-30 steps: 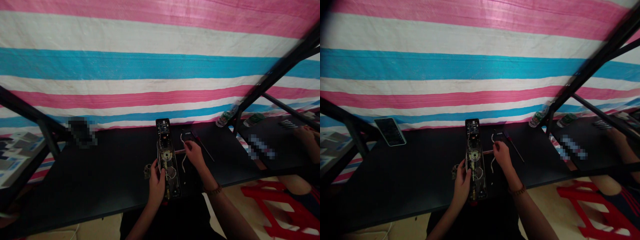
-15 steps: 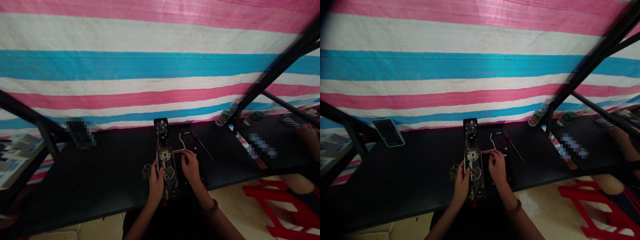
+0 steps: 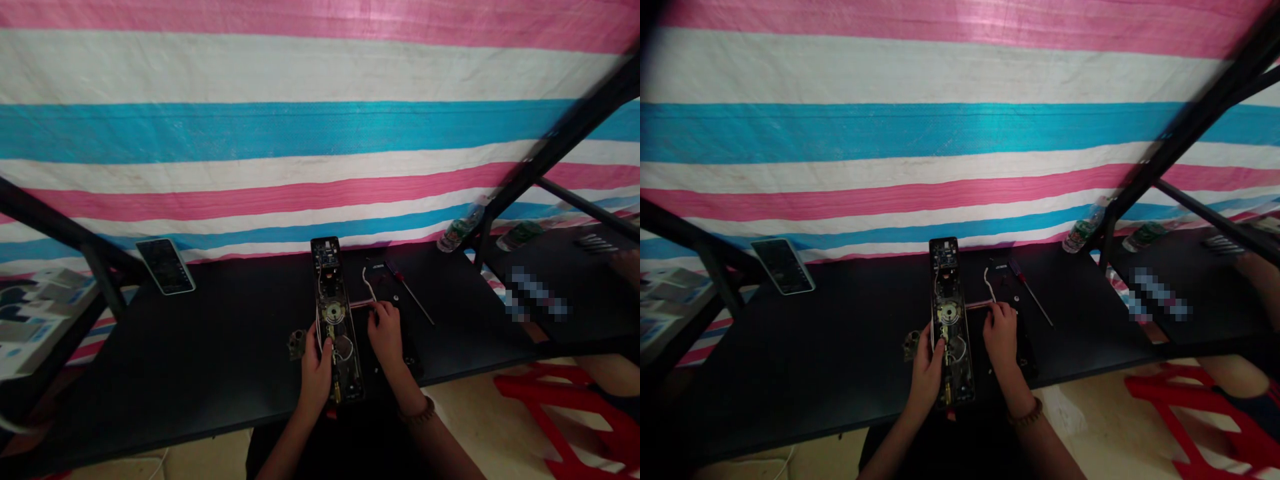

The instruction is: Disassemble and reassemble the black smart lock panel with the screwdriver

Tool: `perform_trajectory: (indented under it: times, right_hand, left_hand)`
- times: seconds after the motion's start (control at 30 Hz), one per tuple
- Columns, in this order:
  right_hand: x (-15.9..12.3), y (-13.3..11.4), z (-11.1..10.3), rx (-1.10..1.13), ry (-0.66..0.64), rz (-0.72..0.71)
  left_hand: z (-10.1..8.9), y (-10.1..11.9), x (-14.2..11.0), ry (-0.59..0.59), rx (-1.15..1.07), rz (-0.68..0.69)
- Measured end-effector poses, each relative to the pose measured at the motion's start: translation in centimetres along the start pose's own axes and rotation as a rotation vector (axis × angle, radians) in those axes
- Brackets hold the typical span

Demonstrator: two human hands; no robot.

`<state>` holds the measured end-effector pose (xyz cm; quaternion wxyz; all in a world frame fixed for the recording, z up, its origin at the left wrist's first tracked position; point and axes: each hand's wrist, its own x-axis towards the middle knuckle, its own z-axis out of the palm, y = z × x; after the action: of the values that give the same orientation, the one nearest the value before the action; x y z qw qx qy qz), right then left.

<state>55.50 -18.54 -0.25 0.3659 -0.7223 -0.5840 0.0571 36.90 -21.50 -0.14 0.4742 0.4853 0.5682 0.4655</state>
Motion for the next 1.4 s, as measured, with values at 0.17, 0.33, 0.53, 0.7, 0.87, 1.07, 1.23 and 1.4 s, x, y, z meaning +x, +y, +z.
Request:
perform_trajectory:
  times: [0.17, 0.33, 0.53, 0.7, 0.87, 1.07, 1.23, 1.4]
  right_hand:
    - [0.8, 0.9, 0.7, 0.074, 0.006, 0.039]
    - [0.4, 1.3, 0.9, 0.075, 0.052, 0.062]
    - [0.2, 1.5, 0.8, 0.103, 0.080, 0.025]
    - [0.0, 1.8, 1.0, 0.084, 0.098, 0.014]
    - [0.0, 1.9, 1.1, 0.085, 0.108, 0.007]
    - [0.0, 2.2, 1.3, 0.063, 0.104, 0.006]
    - [0.0, 2.6, 1.6, 0.020, 0.107, -0.006]
    - [0.0, 2.7, 1.5, 0.007, 0.083, -0.024]
  left_hand:
    - [0.1, 0.1, 0.0, 0.017, -0.006, 0.018]
    - [0.1, 0.5, -0.2, -0.001, 0.009, 0.020]
    - [0.0, 0.8, -0.5, -0.005, -0.038, -0.002]
    - [0.0, 1.0, -0.7, -0.016, -0.031, -0.011]
    - [-0.1, 0.9, -0.8, -0.017, -0.042, -0.002]
    - [-0.1, 0.8, -0.6, -0.044, -0.061, -0.012]
    - [0.0, 0.8, -0.8, -0.030, -0.091, -0.021]
    - [0.0, 0.7, -0.8, -0.032, -0.127, -0.028]
